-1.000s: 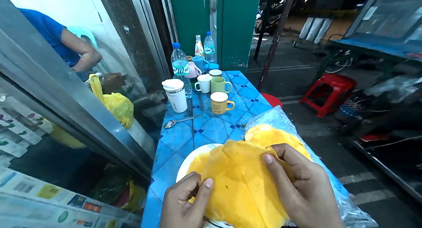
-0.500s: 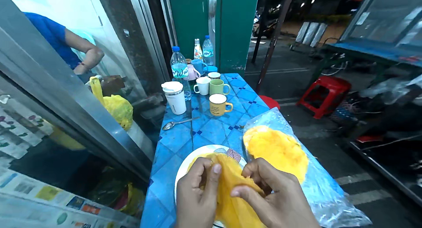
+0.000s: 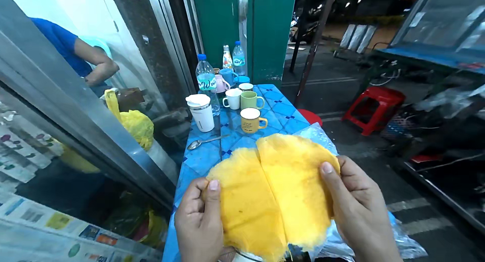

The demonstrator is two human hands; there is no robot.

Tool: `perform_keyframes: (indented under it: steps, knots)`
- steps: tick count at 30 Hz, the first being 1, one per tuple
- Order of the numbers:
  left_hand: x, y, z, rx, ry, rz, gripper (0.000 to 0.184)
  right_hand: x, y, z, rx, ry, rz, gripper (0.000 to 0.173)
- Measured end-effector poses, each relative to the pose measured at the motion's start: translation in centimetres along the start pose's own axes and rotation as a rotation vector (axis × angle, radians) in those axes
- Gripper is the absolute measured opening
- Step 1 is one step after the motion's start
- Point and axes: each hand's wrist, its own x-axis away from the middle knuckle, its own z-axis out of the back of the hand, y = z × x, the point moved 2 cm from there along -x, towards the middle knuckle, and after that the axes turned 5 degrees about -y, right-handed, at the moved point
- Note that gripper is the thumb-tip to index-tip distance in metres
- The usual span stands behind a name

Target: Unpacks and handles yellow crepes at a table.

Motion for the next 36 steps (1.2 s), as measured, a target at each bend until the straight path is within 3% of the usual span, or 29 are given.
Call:
perform_keyframes:
  steps: [4,11,14,17,20,22,27,30,32,36]
  knots:
    - [-0.1,-0.5,-0.5,0.043,-0.018,0.061,0.009,-0.3,-0.3,1.6,0.013,0.021,0.004,0.016]
    - [-0.8,0.0,-3.5,0.139,-0.308,0.219,0.009,-0.8,-3.8,5.2,0.323,0.124,0.149,0.010]
    - [-0.9,-0.3,-3.4,0.118,-0.351,0.271,0.009,-0.7,-4.5,4.4,0.434,0.093,0.169,0.011]
    - [-0.7,-2.8,-1.6,-0.160,-0.358,0.308,0.010,-0.4,-1.2,0.9,0.409,-0.035,0.118,0.010]
    - [-0.4,-5.2,1.2,-0.642,-0.405,0.343,0.020,0.5,4.4,-3.5,0.343,-0.246,-0.110,0.015]
    - [-0.2,-6.0,2.3,-0.799,-0.425,0.366,0.024,1.1,6.3,-5.4,0.350,-0.329,-0.228,0.020]
    - [0.4,-4.5,2.8,-0.975,-0.282,0.104,0.030,1.6,6.9,-6.5,0.392,-0.341,-0.230,0.021]
    - [0.3,-3.3,2.2,-0.950,-0.228,-0.122,0.032,1.6,7.0,-5.9,0.393,-0.332,-0.261,0.022]
    - [0.7,-3.0,1.2,-0.849,-0.327,-0.171,0.029,1.7,7.1,-5.8,0.378,-0.348,-0.283,0.023]
    - [2.2,-5.0,-1.8,-0.782,-0.672,0.000,0.036,1.9,7.4,-6.4,0.373,-0.385,-0.291,0.023]
